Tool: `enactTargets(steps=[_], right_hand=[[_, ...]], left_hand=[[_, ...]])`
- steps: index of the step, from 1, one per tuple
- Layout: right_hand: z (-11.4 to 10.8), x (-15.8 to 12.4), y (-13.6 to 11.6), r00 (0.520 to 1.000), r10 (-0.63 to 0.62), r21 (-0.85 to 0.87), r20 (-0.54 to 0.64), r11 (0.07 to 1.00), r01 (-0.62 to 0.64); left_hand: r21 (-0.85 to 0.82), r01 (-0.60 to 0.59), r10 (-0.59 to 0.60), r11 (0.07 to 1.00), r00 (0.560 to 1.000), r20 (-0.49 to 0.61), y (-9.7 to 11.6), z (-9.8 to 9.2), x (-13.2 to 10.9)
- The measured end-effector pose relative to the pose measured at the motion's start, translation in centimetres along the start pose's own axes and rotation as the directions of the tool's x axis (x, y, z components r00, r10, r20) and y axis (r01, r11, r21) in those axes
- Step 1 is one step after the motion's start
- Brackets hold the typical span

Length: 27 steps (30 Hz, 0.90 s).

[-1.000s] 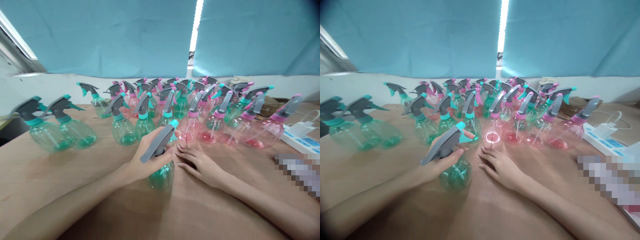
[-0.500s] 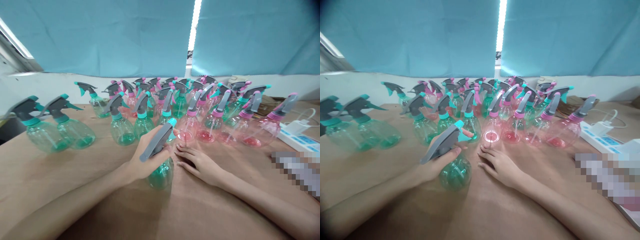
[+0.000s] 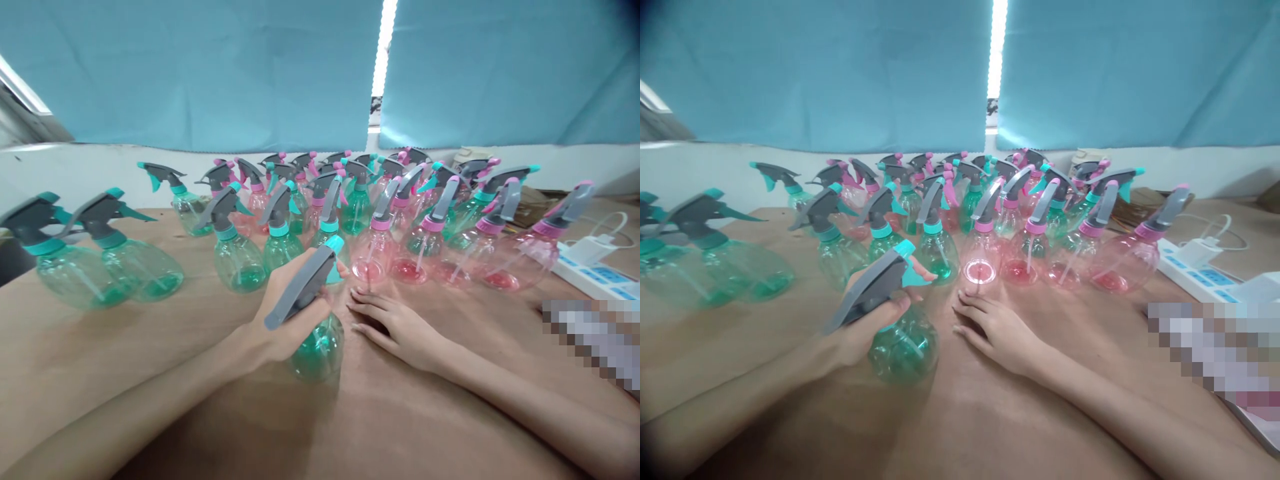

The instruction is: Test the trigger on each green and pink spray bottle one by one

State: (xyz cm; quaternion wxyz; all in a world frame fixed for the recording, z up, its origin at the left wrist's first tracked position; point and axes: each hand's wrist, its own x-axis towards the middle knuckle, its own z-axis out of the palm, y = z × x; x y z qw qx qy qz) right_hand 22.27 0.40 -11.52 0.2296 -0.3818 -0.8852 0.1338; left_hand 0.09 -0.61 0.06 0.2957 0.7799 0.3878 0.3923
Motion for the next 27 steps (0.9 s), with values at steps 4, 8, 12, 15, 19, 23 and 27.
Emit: enactTargets(steps=[4, 8, 12, 15, 19, 23, 27], right_hand=[[0.00, -0.02, 0.05, 1.000, -0.005, 0.013, -0.015, 1.000, 0.006], [0.02, 0.00, 0.08, 1.000, -0.005, 0.001, 0.005, 1.000, 0.005], [0.02, 0.02, 0.09, 1.000, 0.006, -0.020, 0.022, 1.000, -0.006], [-0.05, 0.02, 0.03, 1.000, 0.006, -0.011, 0.016, 1.000, -0.005], [-0.18, 0.02, -0.10, 1.000, 0.001, 0.012, -0.002, 1.000, -0.001], [-0.17, 0.00, -0.13, 1.000, 0.004, 0.005, -0.008, 1.000, -0.004], [-0.07, -0.02, -0.05, 1.000, -0.001, 0.011, -0.013, 1.000, 0.001]], left_hand=[[-0.011, -0.023, 0.023, 1.000, 1.000, 0.015, 0.12, 0.04, 0.04], [0.019, -0.022, 0.022, 1.000, 1.000, -0.011, 0.41, 0.09, -0.09], [0.004, -0.010, 0.010, 1.000, 1.000, 0.027, 0.43, -0.05, -0.16], [-0.017, -0.003, 0.003, 1.000, 0.999, 0.036, 0.20, 0.01, -0.11], [-0.055, 0.005, -0.005, 0.998, 1.000, 0.011, -0.13, 0.38, -0.06], [0.004, 0.022, -0.022, 1.000, 1.000, -0.005, -0.17, 0.56, -0.19], [0.030, 0.050, -0.051, 0.998, 0.999, 0.003, -0.12, 0.52, -0.23]])
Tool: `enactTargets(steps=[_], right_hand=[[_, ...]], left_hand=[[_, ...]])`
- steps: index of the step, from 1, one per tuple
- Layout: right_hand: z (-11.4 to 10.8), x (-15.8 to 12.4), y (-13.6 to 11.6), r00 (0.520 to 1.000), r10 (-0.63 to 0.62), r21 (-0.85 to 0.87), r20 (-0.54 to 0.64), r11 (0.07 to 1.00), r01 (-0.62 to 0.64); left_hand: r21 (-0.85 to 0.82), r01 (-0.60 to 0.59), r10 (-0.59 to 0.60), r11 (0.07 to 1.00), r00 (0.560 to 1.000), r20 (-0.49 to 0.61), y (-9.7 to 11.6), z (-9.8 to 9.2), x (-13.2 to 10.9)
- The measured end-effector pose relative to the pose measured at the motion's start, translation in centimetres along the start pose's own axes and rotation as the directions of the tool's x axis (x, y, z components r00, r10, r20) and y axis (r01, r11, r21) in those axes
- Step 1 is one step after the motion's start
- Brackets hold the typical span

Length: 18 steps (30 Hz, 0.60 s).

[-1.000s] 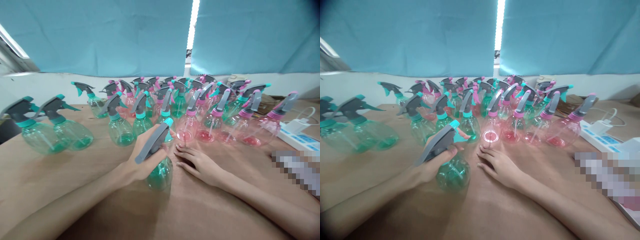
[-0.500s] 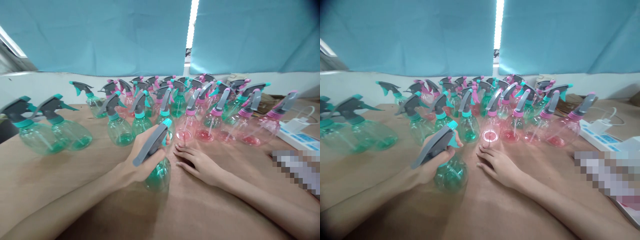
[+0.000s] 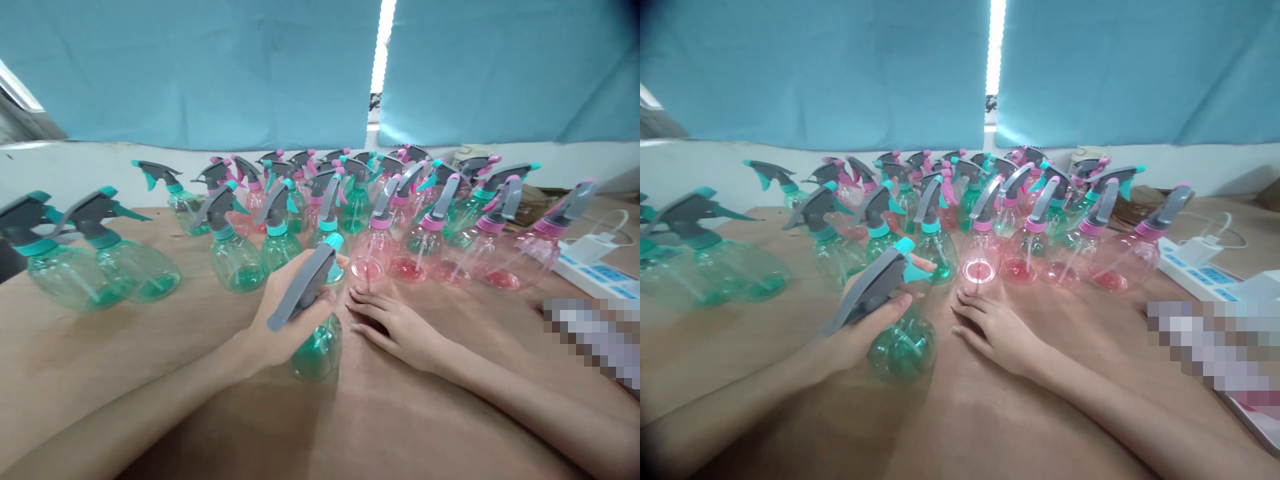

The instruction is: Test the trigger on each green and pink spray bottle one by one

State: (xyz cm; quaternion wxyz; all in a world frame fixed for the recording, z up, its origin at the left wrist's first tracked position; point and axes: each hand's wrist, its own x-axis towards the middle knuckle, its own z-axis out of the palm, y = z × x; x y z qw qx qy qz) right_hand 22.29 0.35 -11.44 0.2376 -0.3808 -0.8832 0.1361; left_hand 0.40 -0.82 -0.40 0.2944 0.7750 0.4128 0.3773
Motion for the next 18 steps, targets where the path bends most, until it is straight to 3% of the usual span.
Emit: enactTargets(steps=[18], right_hand=[[-0.09, 0.02, -0.16, 1.000, 0.005, 0.007, -0.006, 1.000, -0.005]], left_hand=[[0.019, -0.012, 0.012, 1.000, 1.000, -0.022, 0.14, 0.00, 0.21]])
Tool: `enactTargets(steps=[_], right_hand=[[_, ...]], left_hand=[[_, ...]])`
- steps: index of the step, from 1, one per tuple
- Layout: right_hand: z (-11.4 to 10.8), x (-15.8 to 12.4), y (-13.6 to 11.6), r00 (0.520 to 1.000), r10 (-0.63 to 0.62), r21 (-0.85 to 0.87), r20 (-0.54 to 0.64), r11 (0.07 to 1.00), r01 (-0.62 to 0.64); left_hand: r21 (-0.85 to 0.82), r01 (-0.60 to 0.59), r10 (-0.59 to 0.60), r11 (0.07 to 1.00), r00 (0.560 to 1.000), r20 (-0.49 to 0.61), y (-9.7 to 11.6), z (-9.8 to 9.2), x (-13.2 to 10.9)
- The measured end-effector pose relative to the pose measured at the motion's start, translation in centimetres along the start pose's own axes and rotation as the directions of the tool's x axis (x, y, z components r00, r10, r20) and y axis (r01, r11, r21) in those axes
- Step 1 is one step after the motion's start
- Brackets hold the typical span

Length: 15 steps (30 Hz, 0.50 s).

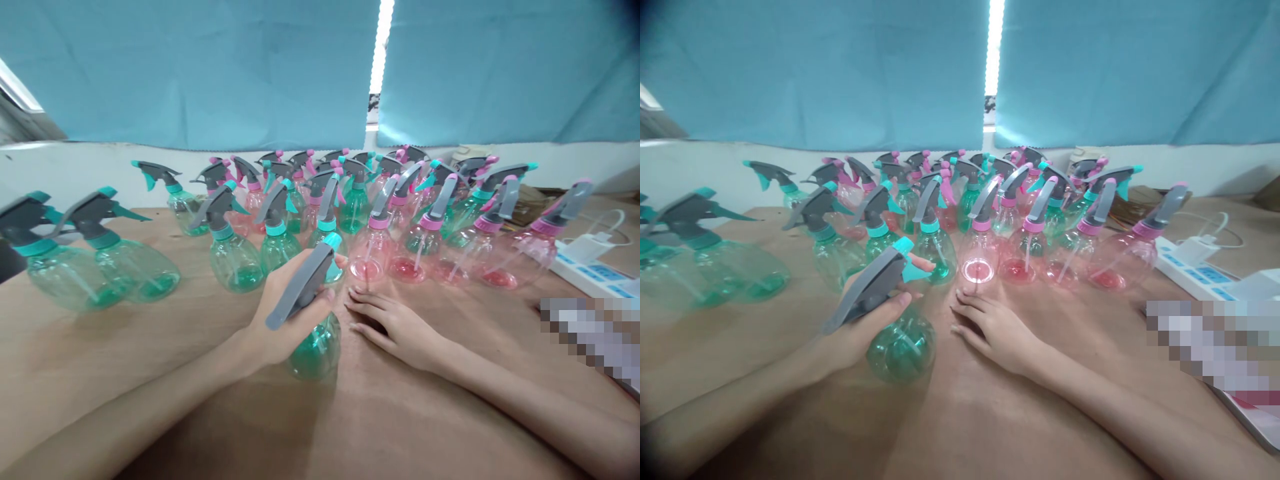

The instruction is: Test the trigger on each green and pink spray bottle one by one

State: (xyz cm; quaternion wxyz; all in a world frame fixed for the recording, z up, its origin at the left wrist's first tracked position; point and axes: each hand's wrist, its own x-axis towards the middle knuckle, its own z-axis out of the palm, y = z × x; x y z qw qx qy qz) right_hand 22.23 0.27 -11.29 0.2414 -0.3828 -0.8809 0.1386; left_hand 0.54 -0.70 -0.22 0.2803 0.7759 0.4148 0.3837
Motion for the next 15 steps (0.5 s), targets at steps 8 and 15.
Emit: enactTargets(steps=[8, 15], right_hand=[[0.02, 0.03, 0.08, 0.999, 0.006, -0.036, 0.035, 0.999, -0.005], [-0.02, 0.02, 0.10, 1.000, -0.001, -0.027, 0.029, 1.000, 0.001]], left_hand=[[0.009, -0.015, 0.016, 1.000, 1.000, -0.004, 0.03, 0.01, -0.10], [0.001, 0.006, -0.006, 1.000, 1.000, 0.006, -0.02, 0.02, -0.07]])
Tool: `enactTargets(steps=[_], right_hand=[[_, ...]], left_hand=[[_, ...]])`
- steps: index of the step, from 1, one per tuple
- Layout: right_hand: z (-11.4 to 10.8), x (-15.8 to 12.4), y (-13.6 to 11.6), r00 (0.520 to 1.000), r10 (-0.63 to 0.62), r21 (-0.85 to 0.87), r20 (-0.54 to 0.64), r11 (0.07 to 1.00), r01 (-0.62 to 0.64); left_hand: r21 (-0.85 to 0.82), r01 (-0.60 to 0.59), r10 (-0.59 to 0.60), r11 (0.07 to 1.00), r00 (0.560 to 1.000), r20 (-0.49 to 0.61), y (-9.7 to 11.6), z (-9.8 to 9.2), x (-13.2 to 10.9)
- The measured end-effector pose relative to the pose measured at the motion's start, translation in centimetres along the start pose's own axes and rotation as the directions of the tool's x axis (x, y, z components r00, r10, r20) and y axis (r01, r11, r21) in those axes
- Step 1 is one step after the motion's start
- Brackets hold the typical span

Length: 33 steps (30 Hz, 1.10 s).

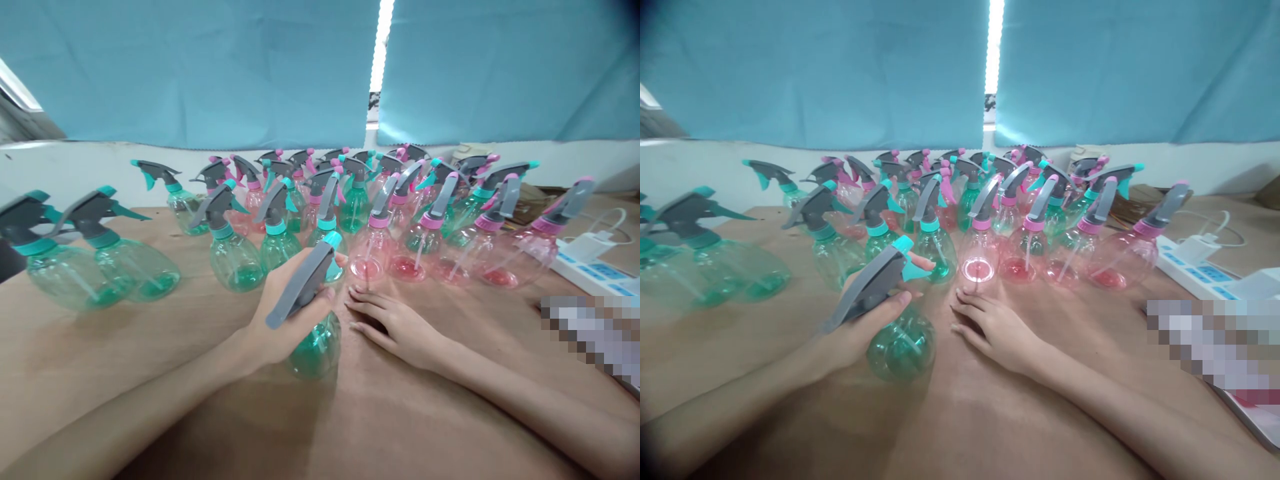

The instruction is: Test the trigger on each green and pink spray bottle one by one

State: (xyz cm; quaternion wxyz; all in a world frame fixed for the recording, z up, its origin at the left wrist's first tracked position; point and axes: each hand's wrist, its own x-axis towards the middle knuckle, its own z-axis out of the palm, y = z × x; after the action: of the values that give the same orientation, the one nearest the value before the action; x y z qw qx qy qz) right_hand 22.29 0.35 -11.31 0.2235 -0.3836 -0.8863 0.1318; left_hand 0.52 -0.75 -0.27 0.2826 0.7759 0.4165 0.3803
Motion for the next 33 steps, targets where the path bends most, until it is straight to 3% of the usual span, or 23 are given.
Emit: enactTargets(steps=[12, 27, 33], right_hand=[[0.00, 0.02, 0.04, 1.000, -0.009, -0.011, 0.009, 1.000, 0.009], [0.11, -0.05, 0.13, 1.000, -0.017, -0.005, -0.011, 1.000, 0.017], [0.14, -0.05, 0.16, 1.000, -0.021, -0.012, -0.006, 1.000, 0.021]], left_hand=[[0.028, 0.020, -0.020, 0.999, 1.000, -0.007, 0.15, -0.03, 0.01], [-0.032, -0.147, 0.147, 0.989, 0.989, 0.008, -0.54, -0.25, 0.37], [-0.070, -0.083, 0.084, 0.994, 0.996, 0.012, -0.70, -0.35, 0.29]])
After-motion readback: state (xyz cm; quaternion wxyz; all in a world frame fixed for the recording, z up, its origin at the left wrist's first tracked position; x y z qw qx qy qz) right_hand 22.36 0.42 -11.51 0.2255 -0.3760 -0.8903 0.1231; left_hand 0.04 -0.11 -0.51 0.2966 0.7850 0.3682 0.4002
